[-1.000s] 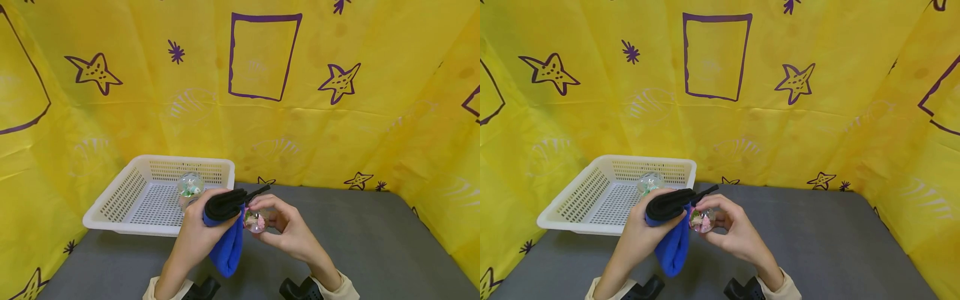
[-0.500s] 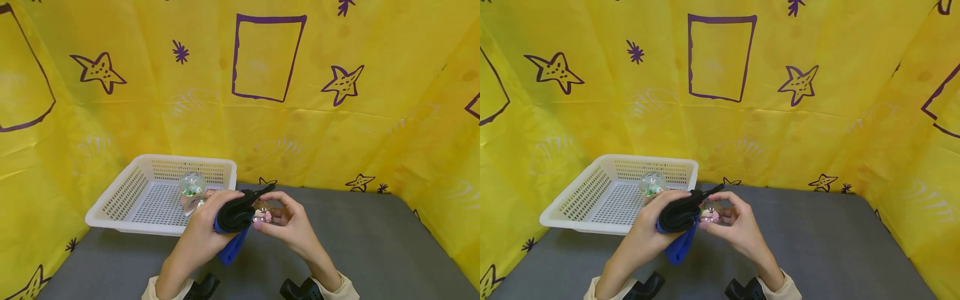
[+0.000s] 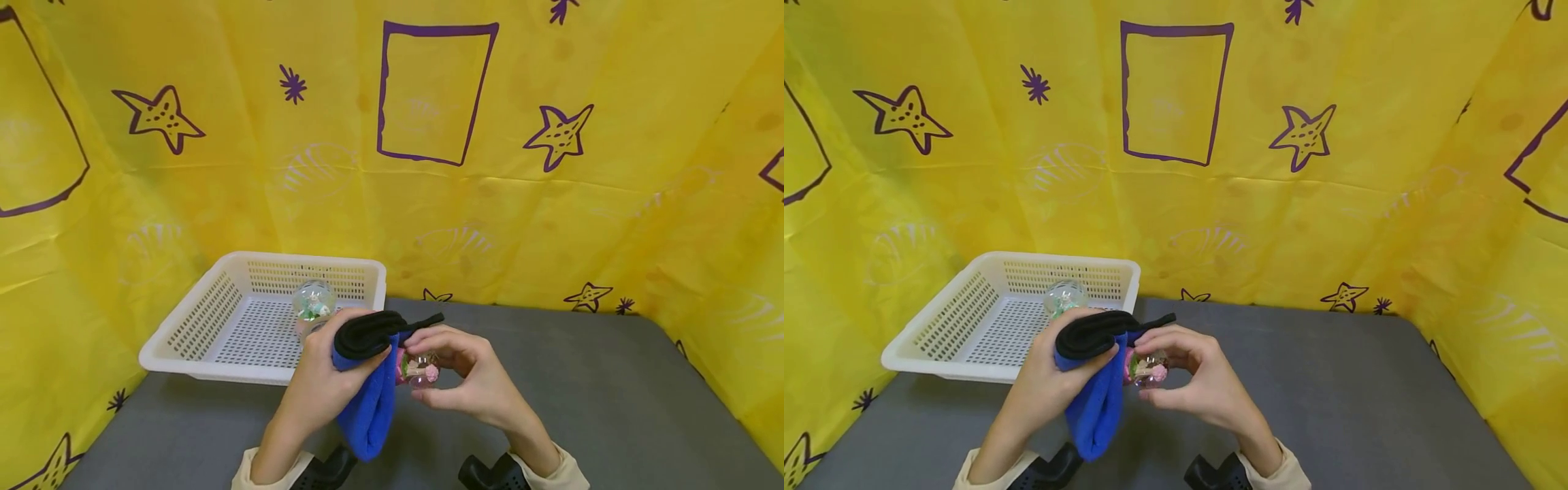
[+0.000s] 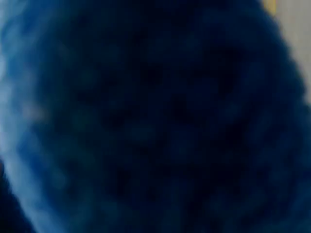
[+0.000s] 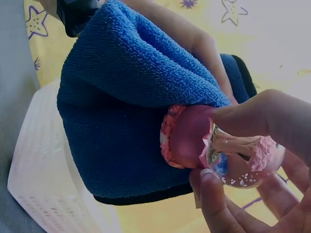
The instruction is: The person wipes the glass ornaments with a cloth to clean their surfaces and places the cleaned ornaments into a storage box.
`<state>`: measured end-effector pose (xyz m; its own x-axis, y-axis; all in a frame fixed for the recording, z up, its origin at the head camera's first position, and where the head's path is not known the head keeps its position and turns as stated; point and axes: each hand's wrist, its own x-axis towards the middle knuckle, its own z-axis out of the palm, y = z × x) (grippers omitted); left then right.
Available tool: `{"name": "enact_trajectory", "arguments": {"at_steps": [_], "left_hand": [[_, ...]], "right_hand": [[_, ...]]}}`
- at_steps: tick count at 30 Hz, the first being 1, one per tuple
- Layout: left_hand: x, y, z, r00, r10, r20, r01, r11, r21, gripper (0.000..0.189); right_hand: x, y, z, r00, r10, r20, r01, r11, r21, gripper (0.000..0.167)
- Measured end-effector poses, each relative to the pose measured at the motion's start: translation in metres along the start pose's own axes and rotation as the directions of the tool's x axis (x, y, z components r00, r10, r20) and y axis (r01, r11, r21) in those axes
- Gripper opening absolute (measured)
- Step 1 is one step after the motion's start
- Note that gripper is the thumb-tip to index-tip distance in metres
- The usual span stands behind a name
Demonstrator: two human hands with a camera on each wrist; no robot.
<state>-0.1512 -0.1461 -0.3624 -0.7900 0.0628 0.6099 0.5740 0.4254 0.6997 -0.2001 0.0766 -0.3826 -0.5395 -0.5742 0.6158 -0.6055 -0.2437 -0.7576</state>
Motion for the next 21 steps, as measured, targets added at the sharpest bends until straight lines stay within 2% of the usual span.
{"name": "enact_trajectory", "arguments": {"at_steps": [3, 5, 8, 10, 12, 16, 19, 21], "left_hand": [[-0.0004, -0.001, -0.0016, 1.0, 0.012, 0.023, -0.011, 1.0, -0.018, 0.046], [-0.0009, -0.0013, -0.0034, 0.995, 0.019, 0.094, -0.016, 0.999, -0.039, 0.051], [-0.0014, -0.0013, -0.0046, 0.977, 0.033, 0.21, -0.023, 0.998, -0.053, 0.058], [-0.0016, -0.0001, -0.0041, 0.969, 0.029, 0.246, -0.018, 0.999, -0.047, 0.06], [-0.0013, 0.0016, -0.0025, 0.974, 0.019, 0.226, -0.011, 0.999, -0.036, 0.057], [-0.0016, 0.0025, -0.0008, 0.994, 0.012, 0.108, -0.009, 1.0, -0.025, 0.047], [-0.001, 0.0004, -0.0011, 0.999, 0.009, 0.037, -0.008, 1.0, -0.026, 0.042], [-0.0004, -0.0003, -0.0019, 0.999, -0.016, 0.027, 0.017, 0.999, -0.045, 0.042]], "right_hand": [[0.0002, -0.0002, 0.0004, 1.0, -0.009, -0.003, 0.009, 1.0, -0.008, 0.045], [0.0004, -0.0003, 0.0003, 1.0, -0.006, -0.018, 0.006, 1.0, -0.003, 0.046], [0.0007, 0.0002, -0.0002, 0.999, 0.001, -0.039, -0.001, 1.0, 0.002, 0.047], [0.0005, 0.0005, -0.0008, 0.999, 0.007, -0.046, -0.007, 1.0, 0.001, 0.047], [-0.0001, 0.0003, -0.0014, 0.999, 0.002, -0.039, -0.002, 1.0, -0.003, 0.047], [-0.0011, -0.0011, -0.0017, 0.999, -0.031, 0.014, 0.031, 0.999, -0.015, 0.046], [-0.0011, -0.0023, -0.0015, 0.997, -0.062, 0.055, 0.064, 0.997, -0.039, 0.044], [-0.001, -0.0028, -0.0017, 0.995, -0.071, 0.067, 0.075, 0.996, -0.052, 0.043]]}}
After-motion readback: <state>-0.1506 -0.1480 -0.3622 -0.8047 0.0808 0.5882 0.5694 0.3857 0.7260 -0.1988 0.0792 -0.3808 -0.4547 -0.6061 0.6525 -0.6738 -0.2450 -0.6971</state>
